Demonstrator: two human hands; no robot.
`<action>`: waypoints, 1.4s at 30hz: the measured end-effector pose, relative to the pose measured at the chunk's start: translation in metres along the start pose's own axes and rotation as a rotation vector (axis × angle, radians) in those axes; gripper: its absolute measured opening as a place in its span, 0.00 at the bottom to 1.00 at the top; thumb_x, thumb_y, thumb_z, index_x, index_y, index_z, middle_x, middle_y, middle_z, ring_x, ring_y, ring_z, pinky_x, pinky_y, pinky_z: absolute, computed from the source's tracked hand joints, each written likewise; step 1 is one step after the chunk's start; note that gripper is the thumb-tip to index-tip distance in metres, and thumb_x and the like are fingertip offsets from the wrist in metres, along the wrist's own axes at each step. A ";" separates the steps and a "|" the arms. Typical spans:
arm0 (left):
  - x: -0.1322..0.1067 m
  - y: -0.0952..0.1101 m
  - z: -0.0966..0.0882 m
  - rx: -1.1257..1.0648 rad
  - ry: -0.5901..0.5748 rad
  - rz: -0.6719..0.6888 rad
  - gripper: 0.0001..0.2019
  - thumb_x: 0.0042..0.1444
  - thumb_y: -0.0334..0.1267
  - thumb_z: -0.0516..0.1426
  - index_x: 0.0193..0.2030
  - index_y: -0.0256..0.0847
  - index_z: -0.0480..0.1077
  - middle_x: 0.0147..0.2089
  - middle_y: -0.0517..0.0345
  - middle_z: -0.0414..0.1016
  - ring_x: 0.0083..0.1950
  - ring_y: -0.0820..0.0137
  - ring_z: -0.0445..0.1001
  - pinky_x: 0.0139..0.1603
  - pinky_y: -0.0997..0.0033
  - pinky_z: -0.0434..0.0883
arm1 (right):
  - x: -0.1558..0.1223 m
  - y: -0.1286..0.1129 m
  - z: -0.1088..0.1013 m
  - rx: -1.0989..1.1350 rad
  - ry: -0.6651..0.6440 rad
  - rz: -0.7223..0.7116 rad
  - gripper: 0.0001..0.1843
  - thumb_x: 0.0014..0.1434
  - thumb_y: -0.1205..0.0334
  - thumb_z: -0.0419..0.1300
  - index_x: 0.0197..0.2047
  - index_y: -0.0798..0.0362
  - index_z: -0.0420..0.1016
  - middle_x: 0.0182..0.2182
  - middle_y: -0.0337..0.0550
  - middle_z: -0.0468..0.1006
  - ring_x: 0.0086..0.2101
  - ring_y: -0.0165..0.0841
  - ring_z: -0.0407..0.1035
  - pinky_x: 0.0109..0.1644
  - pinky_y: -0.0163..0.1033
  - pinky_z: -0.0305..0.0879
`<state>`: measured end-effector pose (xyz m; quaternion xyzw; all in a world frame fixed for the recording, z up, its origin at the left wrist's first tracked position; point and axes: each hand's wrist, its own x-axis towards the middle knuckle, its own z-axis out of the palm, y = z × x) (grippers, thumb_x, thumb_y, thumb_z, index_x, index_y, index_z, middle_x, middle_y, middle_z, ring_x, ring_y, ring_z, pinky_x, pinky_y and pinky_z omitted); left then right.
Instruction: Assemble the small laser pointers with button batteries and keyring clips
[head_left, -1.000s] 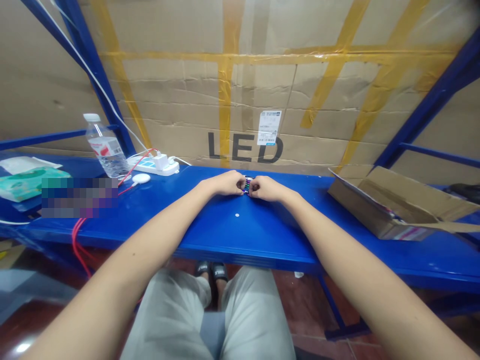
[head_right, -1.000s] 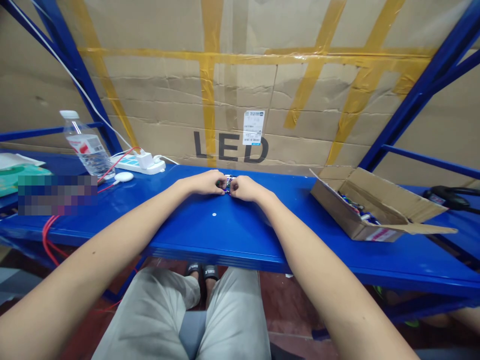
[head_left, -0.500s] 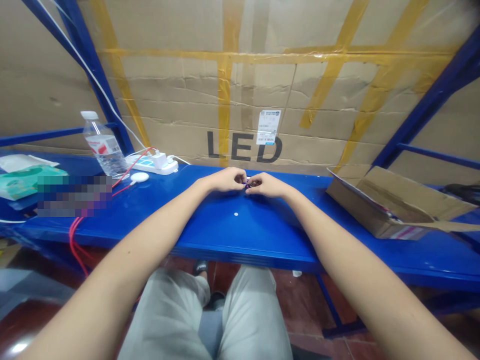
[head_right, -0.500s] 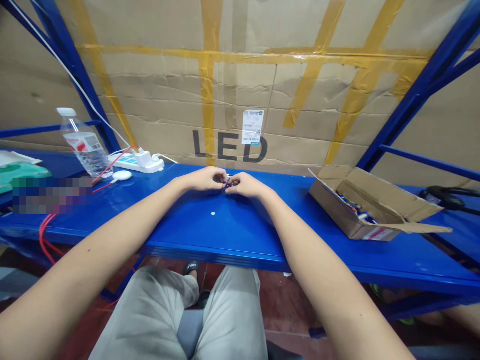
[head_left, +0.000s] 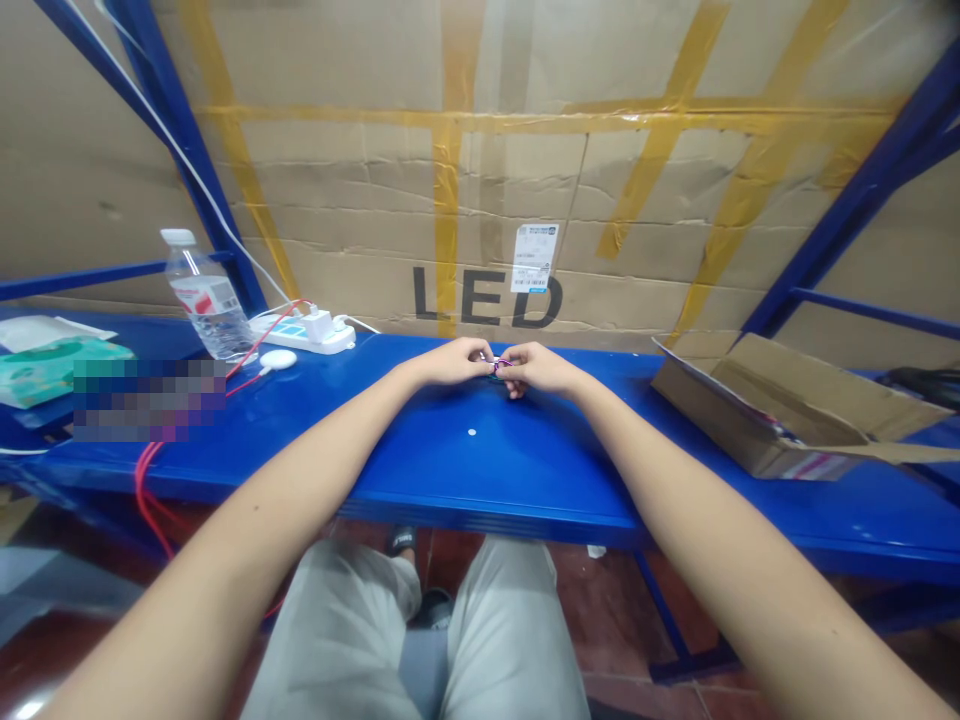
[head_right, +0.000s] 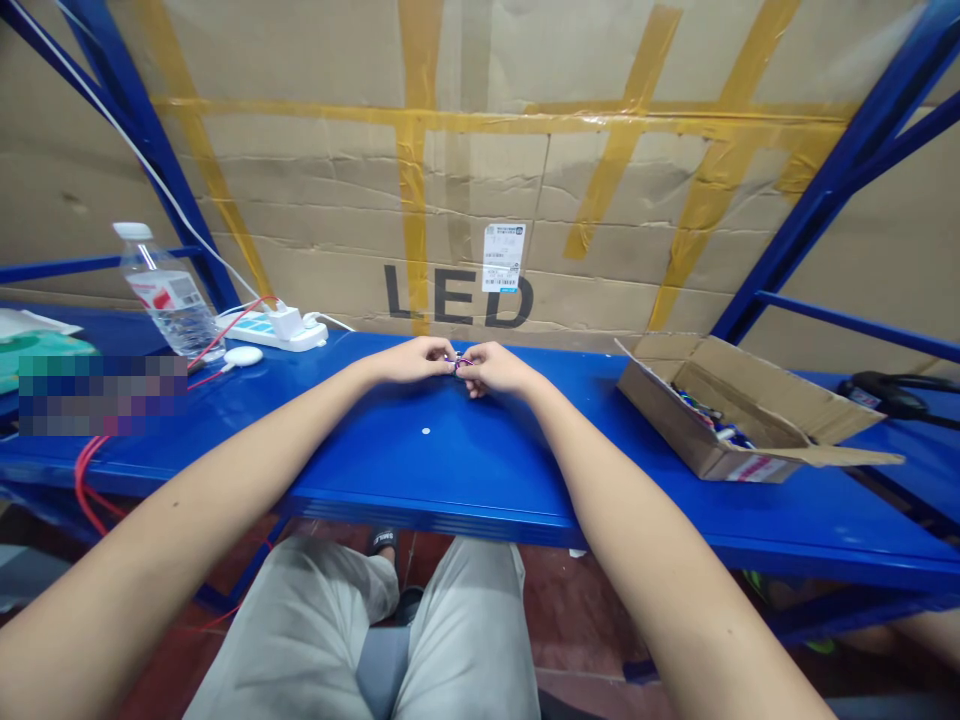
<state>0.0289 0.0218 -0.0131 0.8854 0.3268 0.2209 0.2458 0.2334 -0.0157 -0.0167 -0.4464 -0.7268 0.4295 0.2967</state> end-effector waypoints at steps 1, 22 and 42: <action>0.000 -0.002 0.001 0.010 -0.002 -0.004 0.15 0.55 0.47 0.57 0.40 0.37 0.71 0.38 0.55 0.75 0.40 0.67 0.71 0.41 0.69 0.65 | -0.001 -0.002 0.001 -0.049 -0.003 -0.003 0.12 0.55 0.60 0.66 0.29 0.54 0.67 0.18 0.38 0.71 0.21 0.29 0.67 0.27 0.34 0.66; 0.001 -0.006 0.002 0.068 -0.125 0.004 0.10 0.58 0.42 0.53 0.31 0.38 0.66 0.29 0.59 0.67 0.31 0.71 0.63 0.33 0.70 0.58 | 0.002 0.002 0.008 -0.464 0.059 -0.174 0.12 0.52 0.55 0.57 0.31 0.56 0.72 0.26 0.37 0.70 0.29 0.30 0.60 0.35 0.36 0.54; -0.005 -0.001 -0.004 0.103 -0.201 -0.082 0.08 0.54 0.40 0.57 0.36 0.38 0.74 0.30 0.57 0.74 0.30 0.71 0.69 0.32 0.72 0.63 | -0.001 0.000 0.003 -0.636 0.033 -0.086 0.05 0.55 0.63 0.59 0.29 0.55 0.72 0.25 0.39 0.73 0.27 0.30 0.64 0.31 0.34 0.54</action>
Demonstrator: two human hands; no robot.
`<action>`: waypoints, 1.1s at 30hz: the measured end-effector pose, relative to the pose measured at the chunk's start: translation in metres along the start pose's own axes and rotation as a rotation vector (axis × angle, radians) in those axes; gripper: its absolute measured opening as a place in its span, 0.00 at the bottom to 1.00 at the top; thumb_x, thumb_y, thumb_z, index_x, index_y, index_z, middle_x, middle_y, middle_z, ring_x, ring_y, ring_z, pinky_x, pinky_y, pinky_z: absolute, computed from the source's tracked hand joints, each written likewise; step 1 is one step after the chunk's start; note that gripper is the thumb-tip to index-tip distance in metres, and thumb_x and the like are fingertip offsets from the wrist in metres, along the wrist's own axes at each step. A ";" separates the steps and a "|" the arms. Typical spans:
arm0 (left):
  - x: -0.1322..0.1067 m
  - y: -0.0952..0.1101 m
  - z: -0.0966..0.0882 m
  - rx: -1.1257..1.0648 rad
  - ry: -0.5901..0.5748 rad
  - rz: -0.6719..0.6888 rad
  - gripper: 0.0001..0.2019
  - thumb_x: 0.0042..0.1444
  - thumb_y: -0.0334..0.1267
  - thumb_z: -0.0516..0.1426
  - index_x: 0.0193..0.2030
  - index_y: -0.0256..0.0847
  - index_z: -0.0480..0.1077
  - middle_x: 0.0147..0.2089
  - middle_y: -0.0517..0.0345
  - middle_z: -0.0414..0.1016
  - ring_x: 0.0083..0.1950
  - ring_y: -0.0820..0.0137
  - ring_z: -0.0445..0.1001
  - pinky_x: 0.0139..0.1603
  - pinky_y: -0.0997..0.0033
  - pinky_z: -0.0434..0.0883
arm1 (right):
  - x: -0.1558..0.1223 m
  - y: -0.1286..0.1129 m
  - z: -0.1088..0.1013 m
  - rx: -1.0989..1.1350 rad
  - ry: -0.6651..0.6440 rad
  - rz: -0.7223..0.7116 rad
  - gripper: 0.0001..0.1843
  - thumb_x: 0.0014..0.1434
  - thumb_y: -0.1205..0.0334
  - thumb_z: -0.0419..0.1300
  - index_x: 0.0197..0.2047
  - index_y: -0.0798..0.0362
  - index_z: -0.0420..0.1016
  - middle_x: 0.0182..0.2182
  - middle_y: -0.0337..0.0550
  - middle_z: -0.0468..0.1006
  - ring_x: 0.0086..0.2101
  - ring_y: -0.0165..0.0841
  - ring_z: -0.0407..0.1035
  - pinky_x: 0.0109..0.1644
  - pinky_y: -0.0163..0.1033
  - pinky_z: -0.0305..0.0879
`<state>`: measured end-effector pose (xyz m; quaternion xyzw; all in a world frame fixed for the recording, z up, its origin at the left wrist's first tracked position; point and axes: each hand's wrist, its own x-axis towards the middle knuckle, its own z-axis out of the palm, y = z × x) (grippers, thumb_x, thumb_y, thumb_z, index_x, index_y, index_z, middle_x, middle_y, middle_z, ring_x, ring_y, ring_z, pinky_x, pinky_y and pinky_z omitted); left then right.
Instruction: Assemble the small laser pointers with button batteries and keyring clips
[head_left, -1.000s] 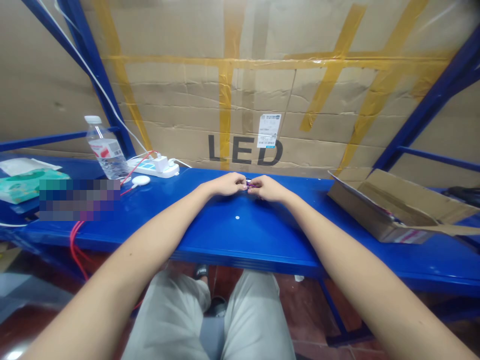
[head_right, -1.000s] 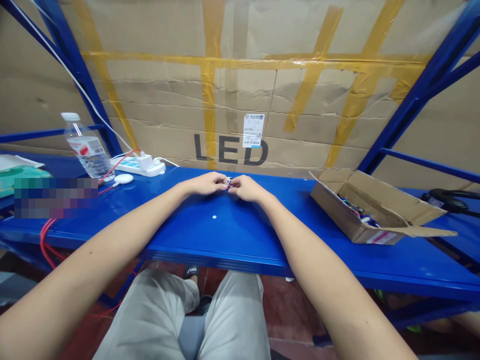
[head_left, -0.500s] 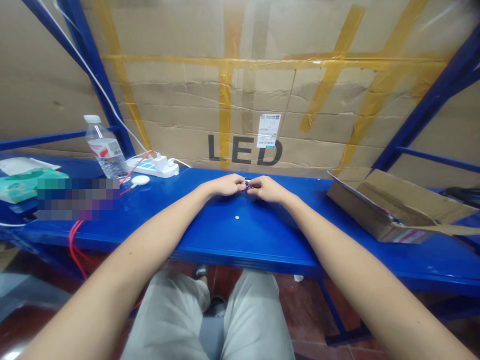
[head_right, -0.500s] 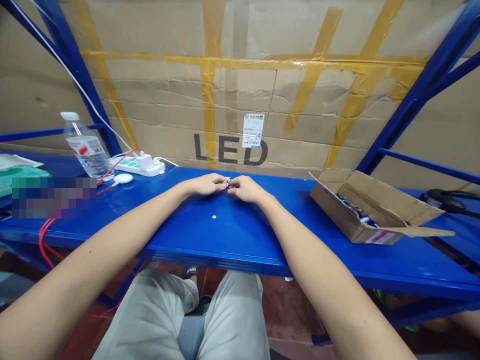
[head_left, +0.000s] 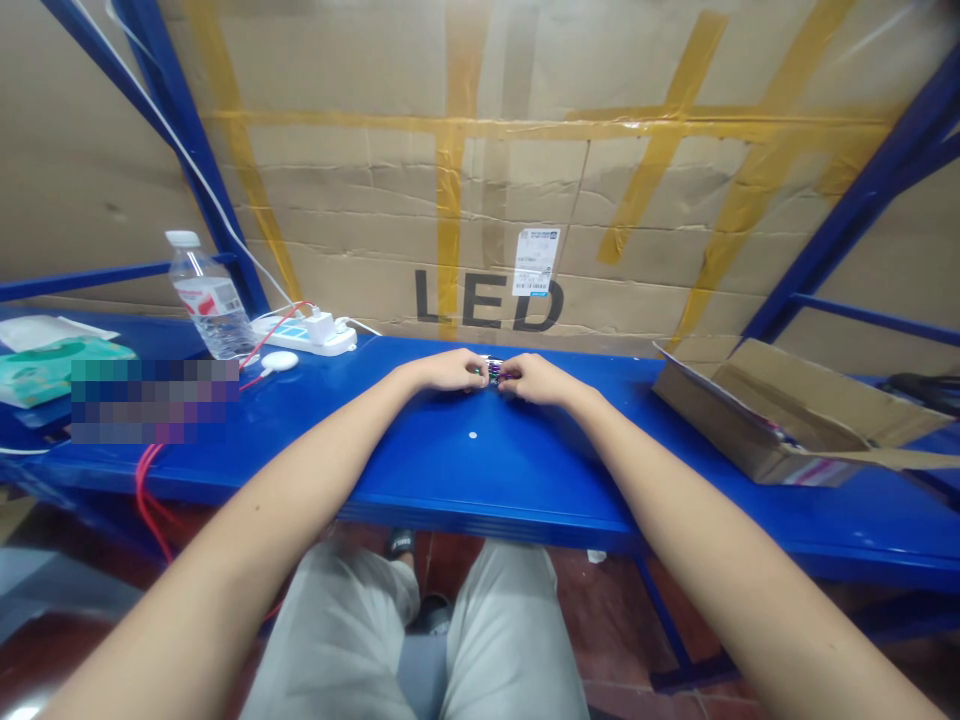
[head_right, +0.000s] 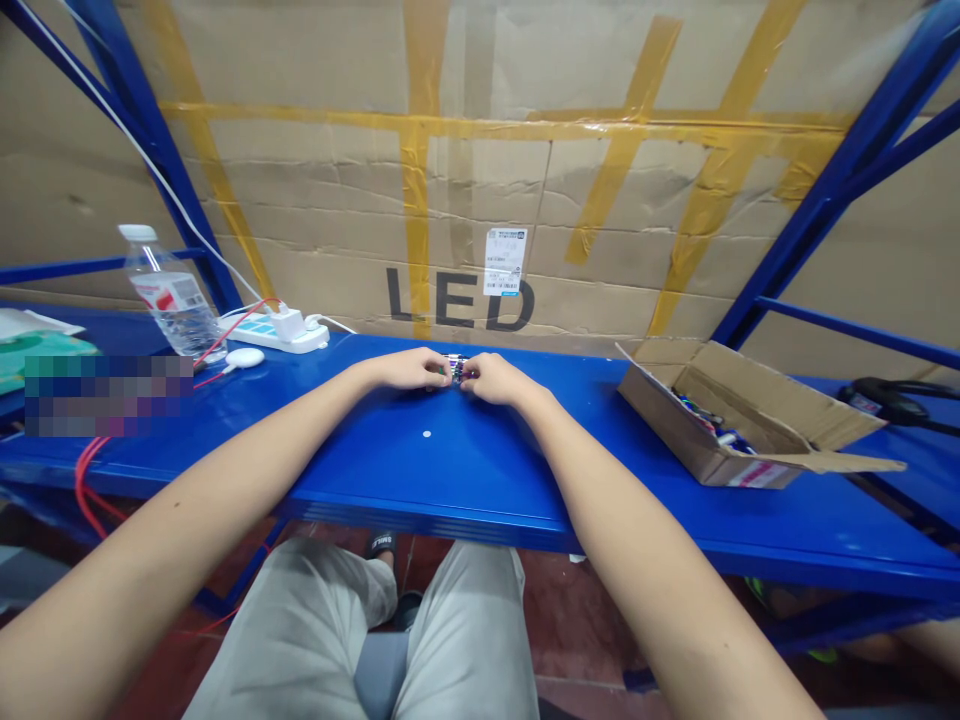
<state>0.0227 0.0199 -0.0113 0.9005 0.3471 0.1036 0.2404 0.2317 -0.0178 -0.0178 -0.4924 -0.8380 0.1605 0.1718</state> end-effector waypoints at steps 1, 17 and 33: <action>-0.001 -0.001 -0.001 0.057 0.013 0.004 0.09 0.52 0.39 0.57 0.37 0.39 0.75 0.32 0.57 0.75 0.32 0.70 0.70 0.33 0.72 0.63 | -0.001 0.000 -0.001 -0.010 -0.009 0.029 0.05 0.55 0.63 0.59 0.29 0.55 0.72 0.24 0.39 0.73 0.27 0.30 0.65 0.30 0.34 0.54; -0.007 0.008 -0.007 0.383 0.026 -0.015 0.12 0.53 0.42 0.60 0.43 0.48 0.81 0.41 0.55 0.81 0.38 0.65 0.75 0.34 0.71 0.61 | 0.000 0.002 -0.002 -0.086 -0.047 0.079 0.08 0.58 0.62 0.60 0.29 0.54 0.71 0.24 0.42 0.75 0.24 0.30 0.67 0.27 0.35 0.55; -0.011 0.008 -0.014 0.393 -0.017 -0.069 0.13 0.53 0.43 0.60 0.44 0.45 0.80 0.41 0.55 0.80 0.38 0.68 0.74 0.34 0.73 0.63 | -0.002 -0.002 -0.003 -0.097 -0.073 0.100 0.07 0.60 0.62 0.60 0.32 0.55 0.72 0.26 0.42 0.75 0.24 0.29 0.67 0.28 0.33 0.55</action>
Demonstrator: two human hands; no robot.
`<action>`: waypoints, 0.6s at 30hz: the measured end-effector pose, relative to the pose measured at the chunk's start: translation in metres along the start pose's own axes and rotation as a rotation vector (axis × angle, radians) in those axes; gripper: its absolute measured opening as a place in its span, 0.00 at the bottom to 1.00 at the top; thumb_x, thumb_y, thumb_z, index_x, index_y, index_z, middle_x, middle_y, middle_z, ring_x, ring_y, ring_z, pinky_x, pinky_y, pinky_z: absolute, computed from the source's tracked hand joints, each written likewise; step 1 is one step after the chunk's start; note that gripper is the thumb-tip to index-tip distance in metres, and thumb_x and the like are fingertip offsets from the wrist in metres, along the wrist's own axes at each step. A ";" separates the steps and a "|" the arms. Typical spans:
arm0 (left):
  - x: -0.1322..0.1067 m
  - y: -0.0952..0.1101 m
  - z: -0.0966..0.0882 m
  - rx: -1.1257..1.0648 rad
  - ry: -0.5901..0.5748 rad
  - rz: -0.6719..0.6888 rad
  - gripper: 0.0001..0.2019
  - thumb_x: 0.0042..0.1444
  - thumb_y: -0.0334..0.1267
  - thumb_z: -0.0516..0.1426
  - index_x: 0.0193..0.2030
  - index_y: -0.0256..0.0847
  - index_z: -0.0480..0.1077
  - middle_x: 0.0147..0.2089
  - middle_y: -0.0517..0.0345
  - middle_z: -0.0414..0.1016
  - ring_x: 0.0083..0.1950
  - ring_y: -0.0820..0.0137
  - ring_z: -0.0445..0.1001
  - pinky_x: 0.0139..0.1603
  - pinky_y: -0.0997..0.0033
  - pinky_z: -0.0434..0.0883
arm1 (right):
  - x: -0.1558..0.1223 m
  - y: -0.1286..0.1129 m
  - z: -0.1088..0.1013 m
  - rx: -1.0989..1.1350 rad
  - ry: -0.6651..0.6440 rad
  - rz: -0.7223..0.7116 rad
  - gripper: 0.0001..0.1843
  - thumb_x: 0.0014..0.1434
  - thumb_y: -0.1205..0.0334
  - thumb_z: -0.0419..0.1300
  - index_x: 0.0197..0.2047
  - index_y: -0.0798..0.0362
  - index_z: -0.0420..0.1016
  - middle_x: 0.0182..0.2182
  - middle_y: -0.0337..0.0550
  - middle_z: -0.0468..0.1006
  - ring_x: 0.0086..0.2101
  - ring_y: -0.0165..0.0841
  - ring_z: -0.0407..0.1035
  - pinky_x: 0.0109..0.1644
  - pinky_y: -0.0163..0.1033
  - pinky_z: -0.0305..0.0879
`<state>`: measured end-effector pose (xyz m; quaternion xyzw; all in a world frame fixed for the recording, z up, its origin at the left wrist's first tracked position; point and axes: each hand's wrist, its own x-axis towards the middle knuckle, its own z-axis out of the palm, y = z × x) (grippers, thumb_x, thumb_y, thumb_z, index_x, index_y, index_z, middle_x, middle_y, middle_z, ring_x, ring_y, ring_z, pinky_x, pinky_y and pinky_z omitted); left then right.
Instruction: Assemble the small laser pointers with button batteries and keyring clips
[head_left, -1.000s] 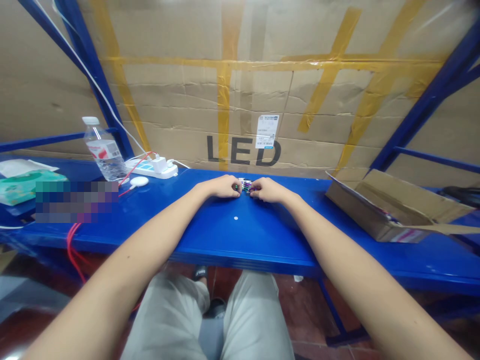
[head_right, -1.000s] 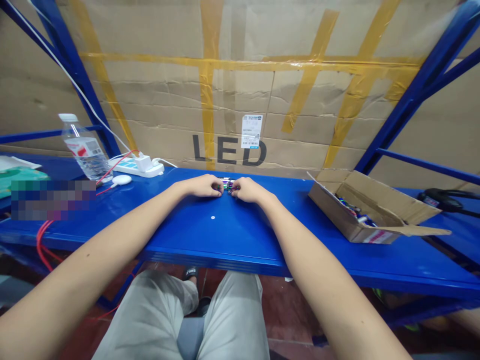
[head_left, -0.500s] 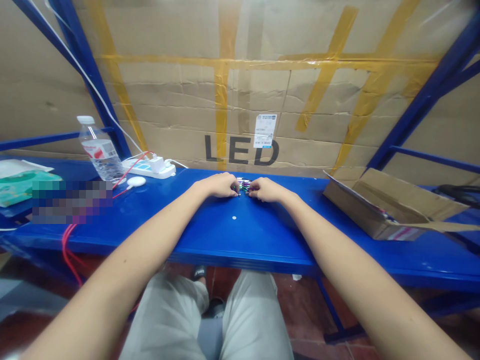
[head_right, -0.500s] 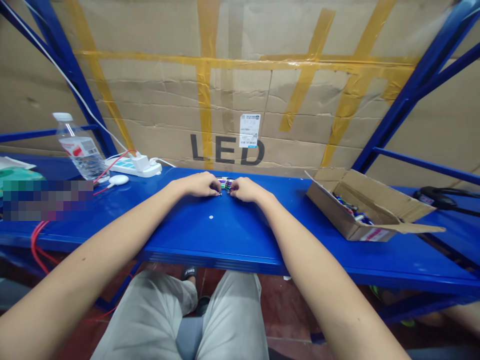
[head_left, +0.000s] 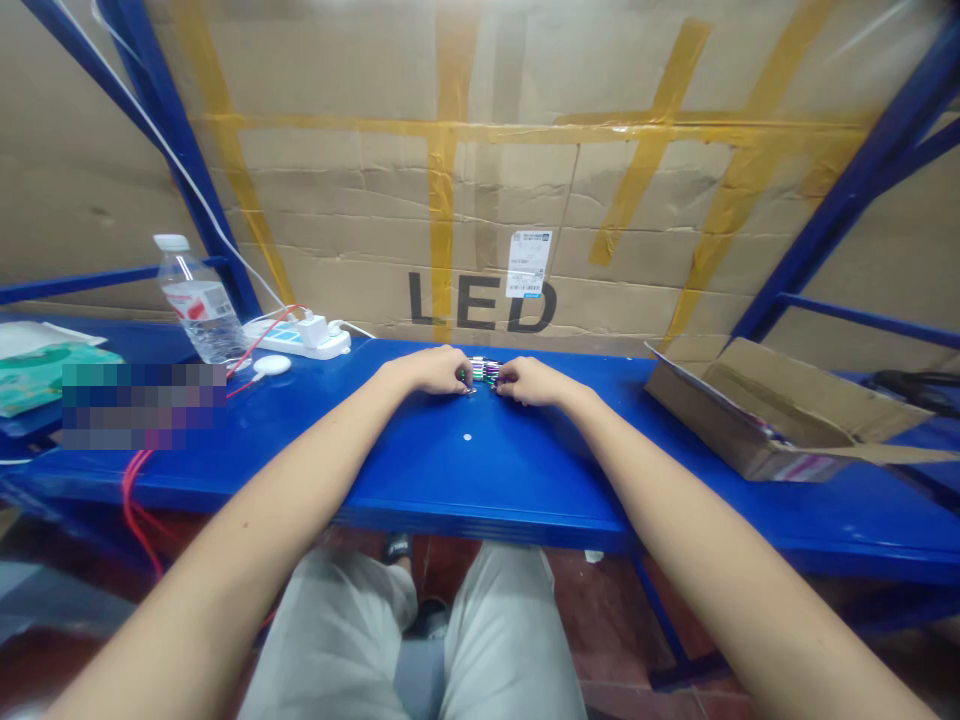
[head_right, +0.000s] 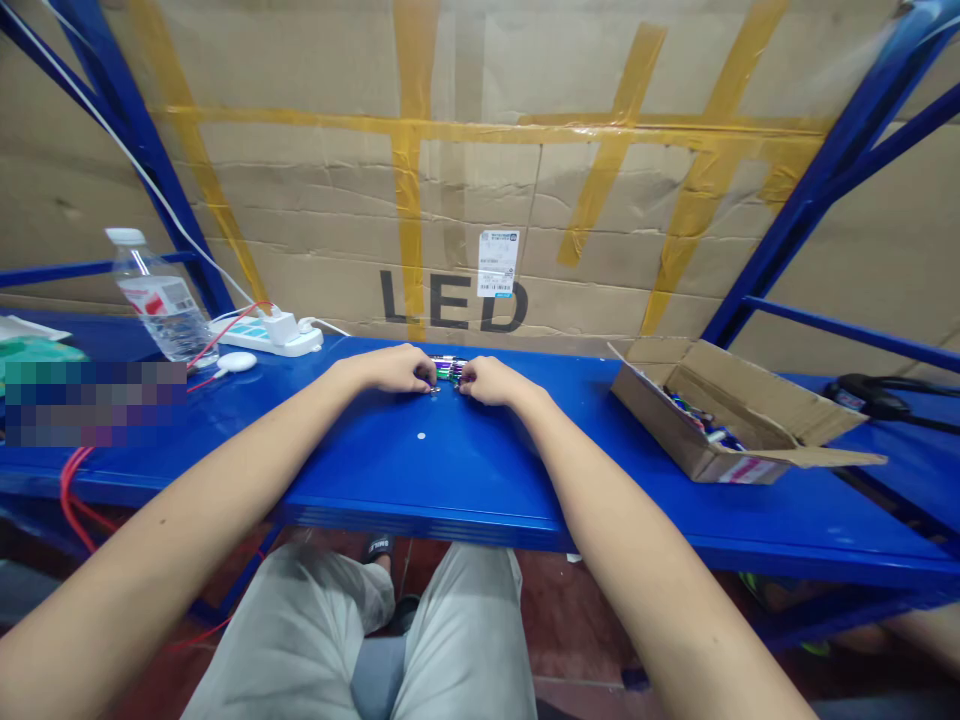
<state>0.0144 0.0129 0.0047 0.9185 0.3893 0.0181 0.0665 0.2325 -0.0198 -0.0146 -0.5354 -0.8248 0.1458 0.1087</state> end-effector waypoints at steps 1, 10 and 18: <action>-0.001 0.000 -0.001 0.010 -0.009 -0.006 0.13 0.53 0.43 0.60 0.44 0.46 0.80 0.42 0.55 0.80 0.38 0.68 0.74 0.34 0.73 0.63 | 0.000 -0.001 0.000 -0.009 -0.003 0.002 0.07 0.61 0.62 0.59 0.32 0.55 0.72 0.26 0.42 0.75 0.24 0.29 0.67 0.28 0.33 0.55; -0.006 -0.003 -0.009 0.071 -0.072 -0.094 0.16 0.50 0.41 0.60 0.46 0.45 0.78 0.43 0.54 0.80 0.37 0.68 0.74 0.36 0.72 0.66 | -0.001 -0.003 -0.002 -0.032 -0.009 0.008 0.08 0.62 0.61 0.59 0.32 0.55 0.72 0.27 0.43 0.76 0.25 0.29 0.68 0.28 0.33 0.56; -0.011 -0.002 -0.015 -0.003 -0.199 -0.252 0.20 0.50 0.42 0.59 0.50 0.40 0.75 0.30 0.54 0.79 0.27 0.69 0.73 0.32 0.71 0.67 | 0.000 -0.001 -0.002 -0.038 -0.011 0.010 0.08 0.62 0.60 0.59 0.34 0.55 0.73 0.28 0.43 0.77 0.26 0.30 0.69 0.28 0.33 0.56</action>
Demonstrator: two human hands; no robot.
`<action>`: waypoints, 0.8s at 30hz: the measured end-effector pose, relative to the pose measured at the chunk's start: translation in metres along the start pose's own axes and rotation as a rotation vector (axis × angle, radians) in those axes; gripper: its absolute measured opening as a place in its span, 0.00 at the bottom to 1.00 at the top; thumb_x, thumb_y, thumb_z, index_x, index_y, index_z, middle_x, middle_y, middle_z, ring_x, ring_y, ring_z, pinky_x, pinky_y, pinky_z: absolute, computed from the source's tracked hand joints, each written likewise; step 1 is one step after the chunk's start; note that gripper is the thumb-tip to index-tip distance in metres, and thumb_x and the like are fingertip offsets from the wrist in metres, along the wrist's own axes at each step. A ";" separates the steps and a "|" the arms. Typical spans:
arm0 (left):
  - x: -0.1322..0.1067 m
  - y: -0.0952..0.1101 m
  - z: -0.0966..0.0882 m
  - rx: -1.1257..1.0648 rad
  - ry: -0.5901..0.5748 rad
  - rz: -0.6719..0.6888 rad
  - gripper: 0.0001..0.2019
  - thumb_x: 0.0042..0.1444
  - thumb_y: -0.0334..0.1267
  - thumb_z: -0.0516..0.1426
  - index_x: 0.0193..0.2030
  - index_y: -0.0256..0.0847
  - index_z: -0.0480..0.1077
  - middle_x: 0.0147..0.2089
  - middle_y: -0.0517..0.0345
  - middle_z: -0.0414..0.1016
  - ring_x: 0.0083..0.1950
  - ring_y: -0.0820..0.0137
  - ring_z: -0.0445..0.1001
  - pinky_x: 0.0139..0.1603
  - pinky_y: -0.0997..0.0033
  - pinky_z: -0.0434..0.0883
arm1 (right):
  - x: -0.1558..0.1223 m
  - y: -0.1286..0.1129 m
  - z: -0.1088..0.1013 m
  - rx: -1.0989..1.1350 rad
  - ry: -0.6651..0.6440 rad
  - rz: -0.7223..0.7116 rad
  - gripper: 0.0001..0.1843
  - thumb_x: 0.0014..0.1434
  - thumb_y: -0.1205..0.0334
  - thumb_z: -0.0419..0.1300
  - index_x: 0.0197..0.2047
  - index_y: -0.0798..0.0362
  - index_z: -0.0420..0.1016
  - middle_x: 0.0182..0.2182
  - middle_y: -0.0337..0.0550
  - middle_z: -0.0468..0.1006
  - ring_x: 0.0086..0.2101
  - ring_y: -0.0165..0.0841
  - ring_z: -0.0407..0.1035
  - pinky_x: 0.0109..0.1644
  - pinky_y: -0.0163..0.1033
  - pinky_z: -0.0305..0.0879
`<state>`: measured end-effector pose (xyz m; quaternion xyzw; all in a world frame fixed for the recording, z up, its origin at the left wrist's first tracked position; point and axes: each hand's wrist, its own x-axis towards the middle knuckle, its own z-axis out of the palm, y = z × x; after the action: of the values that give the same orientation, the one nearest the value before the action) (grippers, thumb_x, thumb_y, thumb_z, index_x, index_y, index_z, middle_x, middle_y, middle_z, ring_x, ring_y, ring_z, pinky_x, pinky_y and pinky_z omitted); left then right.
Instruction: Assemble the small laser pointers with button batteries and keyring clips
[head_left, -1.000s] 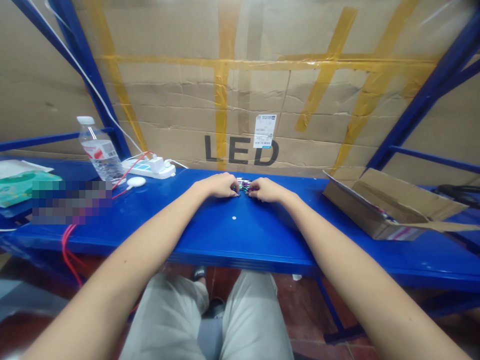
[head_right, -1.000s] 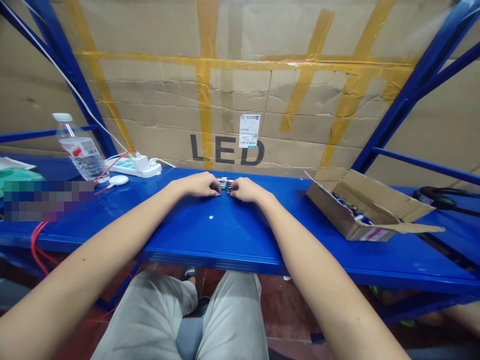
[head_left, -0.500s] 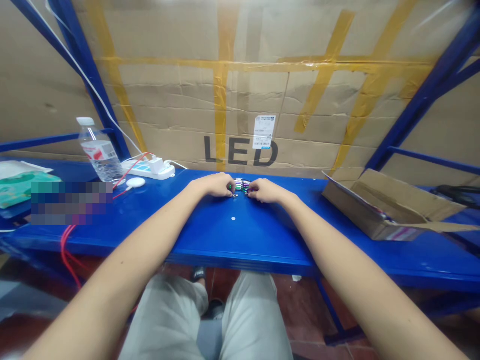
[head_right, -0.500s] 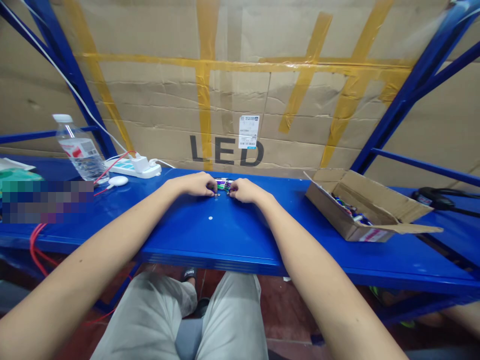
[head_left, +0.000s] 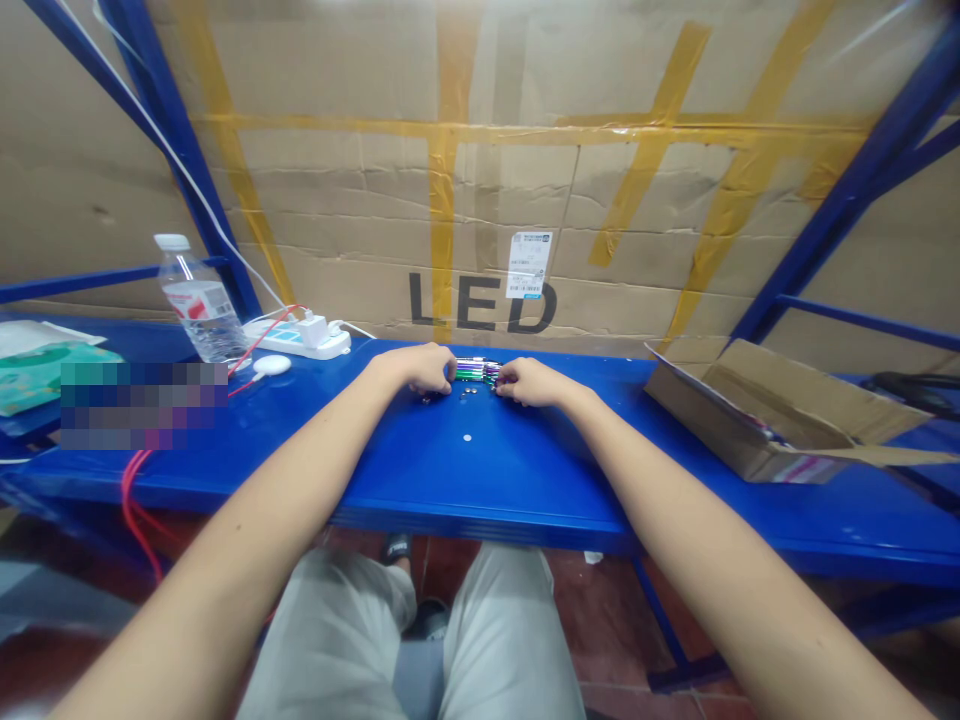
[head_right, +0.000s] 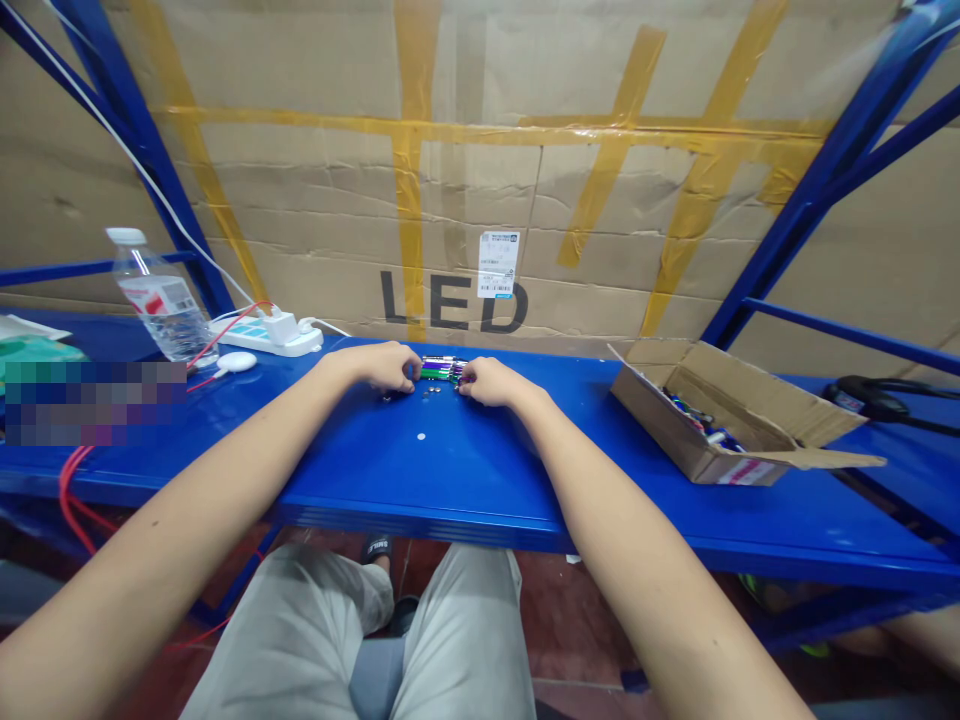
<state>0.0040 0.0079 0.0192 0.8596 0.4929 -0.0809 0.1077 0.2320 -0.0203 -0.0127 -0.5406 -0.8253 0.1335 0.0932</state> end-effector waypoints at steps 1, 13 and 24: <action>0.000 0.001 0.000 -0.019 -0.016 -0.011 0.20 0.50 0.42 0.58 0.50 0.39 0.75 0.29 0.54 0.78 0.26 0.68 0.72 0.32 0.70 0.68 | 0.000 0.000 0.000 -0.001 0.002 0.000 0.08 0.62 0.60 0.59 0.34 0.55 0.73 0.29 0.44 0.78 0.26 0.30 0.69 0.28 0.33 0.56; 0.003 0.001 0.000 -0.144 -0.031 0.151 0.11 0.46 0.38 0.60 0.37 0.39 0.77 0.36 0.55 0.80 0.34 0.68 0.74 0.35 0.71 0.66 | -0.001 -0.001 0.000 0.016 -0.005 0.011 0.07 0.62 0.61 0.59 0.34 0.55 0.74 0.28 0.43 0.77 0.25 0.29 0.69 0.29 0.33 0.58; 0.002 -0.002 -0.003 -0.062 -0.094 0.143 0.23 0.44 0.38 0.63 0.50 0.41 0.75 0.41 0.55 0.80 0.39 0.66 0.75 0.39 0.70 0.69 | -0.001 -0.003 -0.001 0.011 -0.010 0.015 0.07 0.62 0.61 0.59 0.35 0.56 0.75 0.27 0.42 0.77 0.25 0.29 0.68 0.29 0.33 0.58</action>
<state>0.0036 0.0113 0.0212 0.8840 0.4271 -0.0979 0.1629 0.2306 -0.0223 -0.0106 -0.5456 -0.8209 0.1415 0.0913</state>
